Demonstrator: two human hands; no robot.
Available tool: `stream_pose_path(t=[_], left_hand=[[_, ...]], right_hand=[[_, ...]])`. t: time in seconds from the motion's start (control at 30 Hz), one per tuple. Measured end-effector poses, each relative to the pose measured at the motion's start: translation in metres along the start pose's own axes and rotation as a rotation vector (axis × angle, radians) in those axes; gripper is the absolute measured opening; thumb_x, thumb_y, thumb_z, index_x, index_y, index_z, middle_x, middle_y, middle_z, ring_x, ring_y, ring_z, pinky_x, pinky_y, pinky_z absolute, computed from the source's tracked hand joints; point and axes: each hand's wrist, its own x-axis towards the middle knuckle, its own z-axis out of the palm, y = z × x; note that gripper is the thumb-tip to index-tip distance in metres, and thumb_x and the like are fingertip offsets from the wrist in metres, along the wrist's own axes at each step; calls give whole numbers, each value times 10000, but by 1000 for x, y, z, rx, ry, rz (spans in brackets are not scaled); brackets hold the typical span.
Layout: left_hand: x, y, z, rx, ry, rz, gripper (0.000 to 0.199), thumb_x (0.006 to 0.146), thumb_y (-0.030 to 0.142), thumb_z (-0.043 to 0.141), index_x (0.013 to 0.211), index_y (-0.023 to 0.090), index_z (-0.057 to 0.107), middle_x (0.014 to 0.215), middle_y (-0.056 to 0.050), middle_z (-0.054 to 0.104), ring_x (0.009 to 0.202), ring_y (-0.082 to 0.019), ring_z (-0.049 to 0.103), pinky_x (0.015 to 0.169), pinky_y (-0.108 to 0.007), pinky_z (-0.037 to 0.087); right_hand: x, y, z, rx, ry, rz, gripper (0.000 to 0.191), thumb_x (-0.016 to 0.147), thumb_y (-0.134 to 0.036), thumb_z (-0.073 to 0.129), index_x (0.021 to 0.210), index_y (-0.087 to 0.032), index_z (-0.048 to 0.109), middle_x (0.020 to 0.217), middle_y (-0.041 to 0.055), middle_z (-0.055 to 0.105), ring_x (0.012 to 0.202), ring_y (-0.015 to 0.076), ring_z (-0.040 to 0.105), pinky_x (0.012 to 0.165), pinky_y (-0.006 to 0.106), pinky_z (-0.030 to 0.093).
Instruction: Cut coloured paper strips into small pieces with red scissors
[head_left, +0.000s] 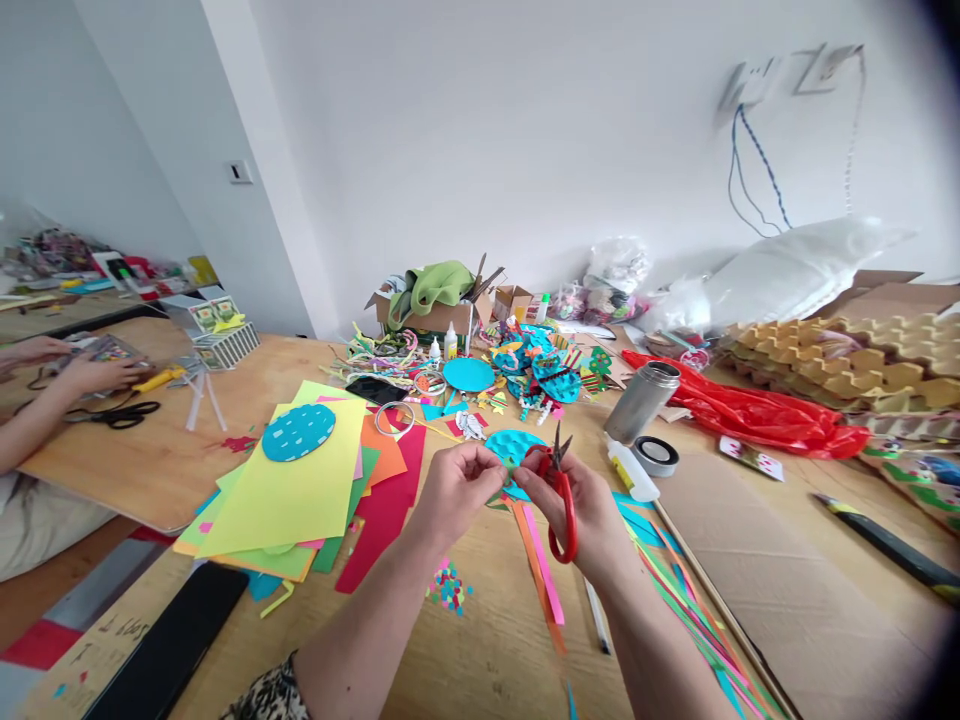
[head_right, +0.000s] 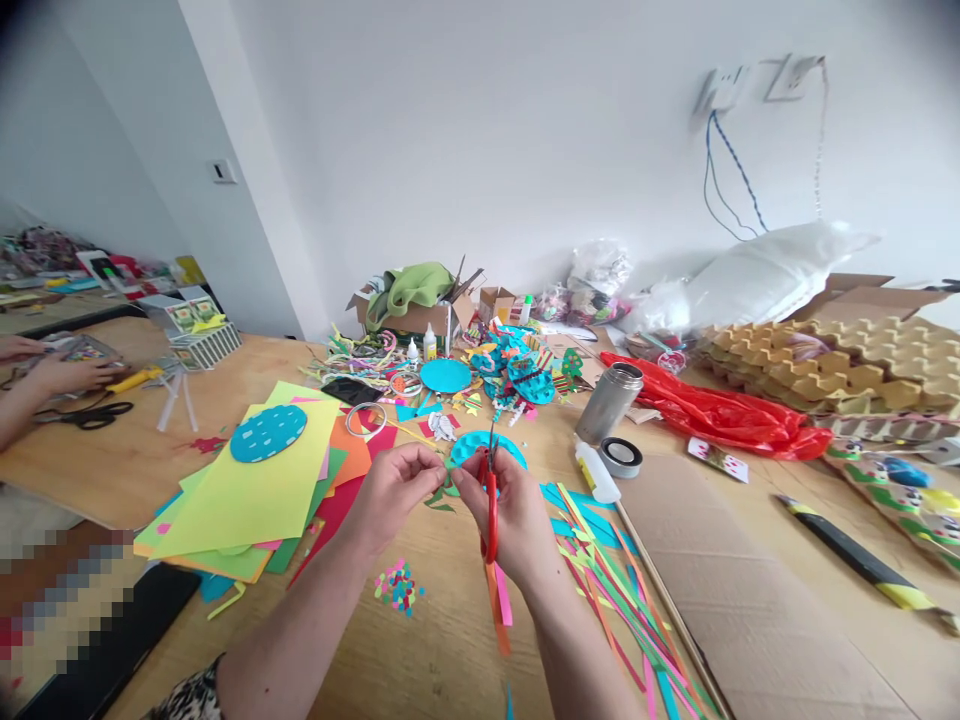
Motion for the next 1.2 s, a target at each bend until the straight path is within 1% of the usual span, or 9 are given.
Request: stream_pose_path(t=[0.1,0.17,0.27,0.37,0.5,0.67,0.87,1.03,1.2], left_hand=[[2,-1,-2,-111,68,19,138,684,266,672,644,145,617,573,7,563,564,-102,485,556,-228,364],[4,-2,-4,-161,98,29,130,688,263,679,664,147,625,592,4,573,586,-105,498,586,-233,384],[5,-4,-5,-202,118,57,121,703,260,678,687,151,628,622,9,562,617,-101,494,617,-232,390],[5,-6,-6,-222,122,70,113,707,253,678,687,157,623,640,15,545,638,-96,481,637,-228,386],[4,-6,-4,-243,107,56,117,700,260,681,689,159,623,638,18,542,635,-100,481,641,-235,386],[2,-4,1,-291,92,18,133,677,255,697,697,151,618,637,12,553,630,-107,499,629,-242,384],[-1,-3,6,-319,104,0,151,668,268,701,699,154,607,639,11,569,624,-115,528,632,-252,389],[0,-3,6,-310,117,-10,151,655,260,701,687,149,604,616,18,558,598,-98,503,598,-230,371],[1,-3,5,-288,119,-72,183,652,283,700,733,144,613,644,0,583,615,-119,535,614,-251,393]], right_hand=[[-1,-3,-2,-163,-47,-40,363,832,-545,512,791,-185,530,734,36,586,690,175,534,631,273,416],[-2,-3,-2,-233,-127,-38,396,860,-558,452,743,-186,524,707,42,602,668,177,550,615,277,416],[-4,-1,2,-252,-272,21,438,890,-554,389,692,-186,520,643,43,631,600,169,584,572,267,420],[-7,-1,7,-249,-329,92,443,888,-554,398,676,-185,523,580,30,638,531,159,604,520,246,417],[-9,0,10,-248,-332,126,453,875,-564,419,656,-182,528,532,20,630,480,150,609,474,224,408],[-9,2,11,-169,-324,146,431,851,-564,463,658,-182,507,514,2,604,439,134,591,426,202,400],[-8,2,12,-104,-297,166,430,827,-577,489,649,-186,487,498,-9,580,416,121,568,396,191,383],[-8,6,11,-92,-293,169,448,828,-597,476,660,-182,492,495,-10,574,404,116,557,391,189,371],[-8,3,11,-128,-300,197,451,815,-603,492,645,-185,486,484,-10,569,395,120,552,387,194,366]])
